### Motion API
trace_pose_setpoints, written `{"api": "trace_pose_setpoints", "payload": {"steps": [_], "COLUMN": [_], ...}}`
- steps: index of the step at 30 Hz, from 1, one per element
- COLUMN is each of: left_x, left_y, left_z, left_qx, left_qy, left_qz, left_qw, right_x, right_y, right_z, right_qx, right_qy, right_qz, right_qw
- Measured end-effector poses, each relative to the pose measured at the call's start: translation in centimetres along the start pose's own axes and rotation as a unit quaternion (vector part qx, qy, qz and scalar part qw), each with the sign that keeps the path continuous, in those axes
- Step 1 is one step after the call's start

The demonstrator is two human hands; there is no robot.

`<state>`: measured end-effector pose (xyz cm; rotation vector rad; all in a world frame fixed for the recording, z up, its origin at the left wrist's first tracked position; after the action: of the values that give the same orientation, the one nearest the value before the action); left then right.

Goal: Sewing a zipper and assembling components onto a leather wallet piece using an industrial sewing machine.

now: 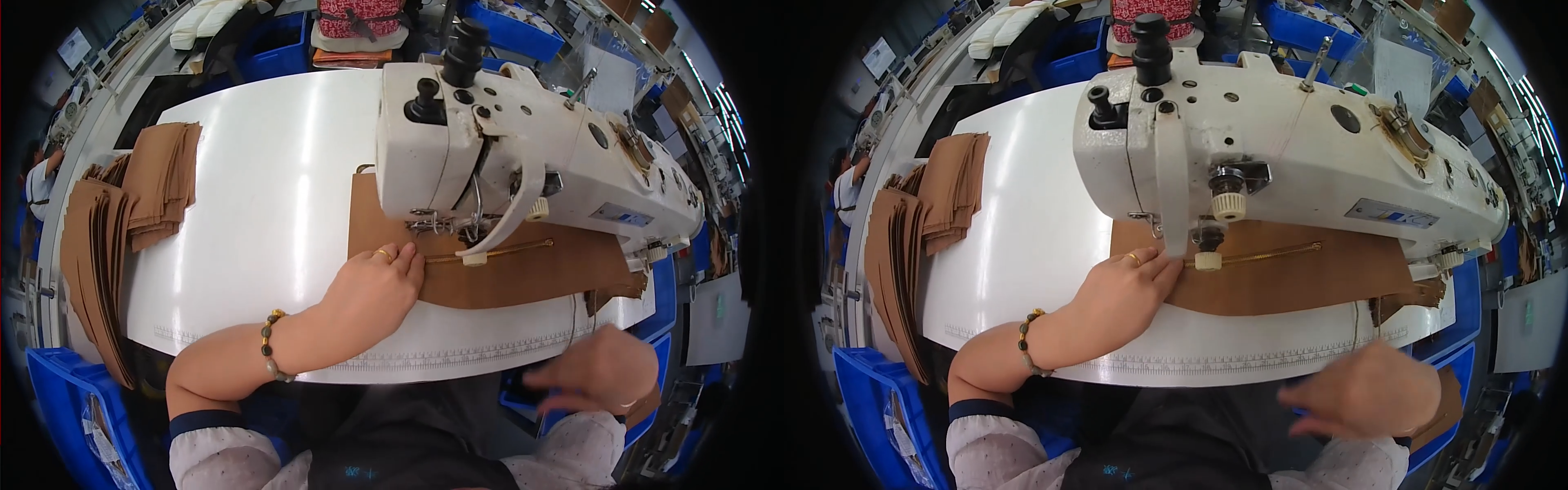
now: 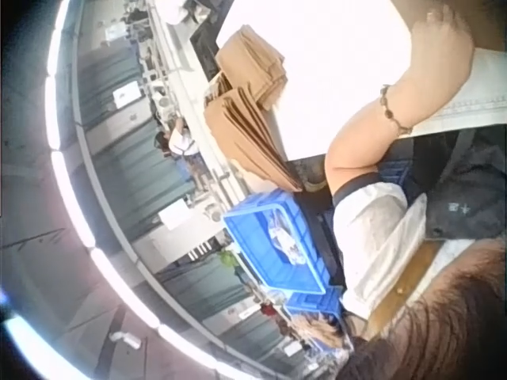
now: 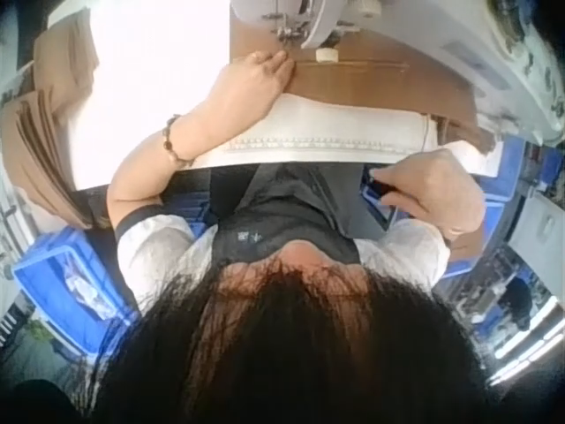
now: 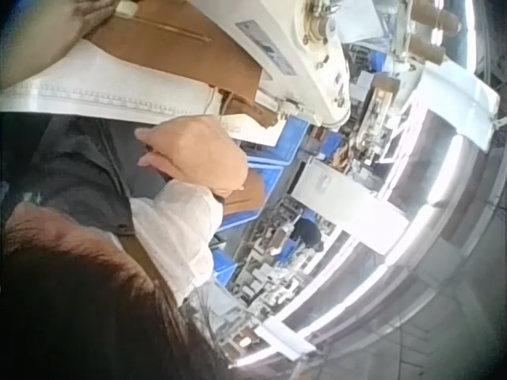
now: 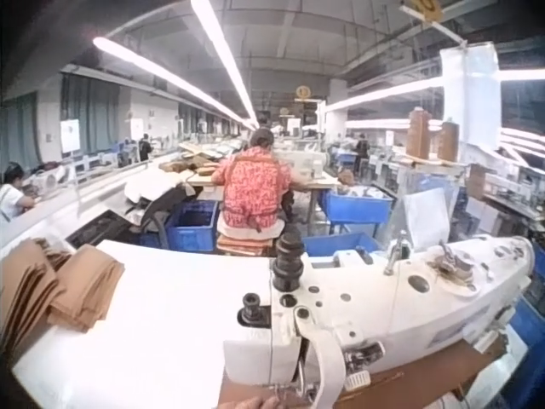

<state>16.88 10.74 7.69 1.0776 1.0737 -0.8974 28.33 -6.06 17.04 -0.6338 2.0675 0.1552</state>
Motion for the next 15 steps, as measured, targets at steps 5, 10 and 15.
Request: {"api": "trace_pose_setpoints", "payload": {"steps": [5,10,15], "left_x": [-0.7,-1.2,-2.0], "left_y": [2.0,1.8,0.3], "left_z": [-1.9,-2.3,-1.8], "left_qx": [-0.041,-0.029,0.015], "left_qy": [-0.039,-0.047,-0.002], "left_qz": [-0.103,-0.090,0.032], "left_qw": [0.993,0.994,0.999], "right_x": [-2.1,1.8,3.8], "right_y": [3.8,9.0,10.8], "right_z": [0.7,6.5,8.2], "right_qx": [0.002,0.032,0.054], "right_qy": [-0.117,-0.170,-0.187], "right_qz": [0.192,0.202,0.186], "right_qw": [0.974,0.964,0.963]}}
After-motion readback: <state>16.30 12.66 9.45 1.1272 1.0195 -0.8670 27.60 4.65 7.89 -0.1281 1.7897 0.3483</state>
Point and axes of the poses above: each hand's wrist, its own y-axis towards the middle knuckle, its own x-axis out of the palm, z = x × y, the point moved 8 cm from there along y, towards the middle knuckle, and after that the axes turned 9 degrees about -x, right-handed, at the moved point
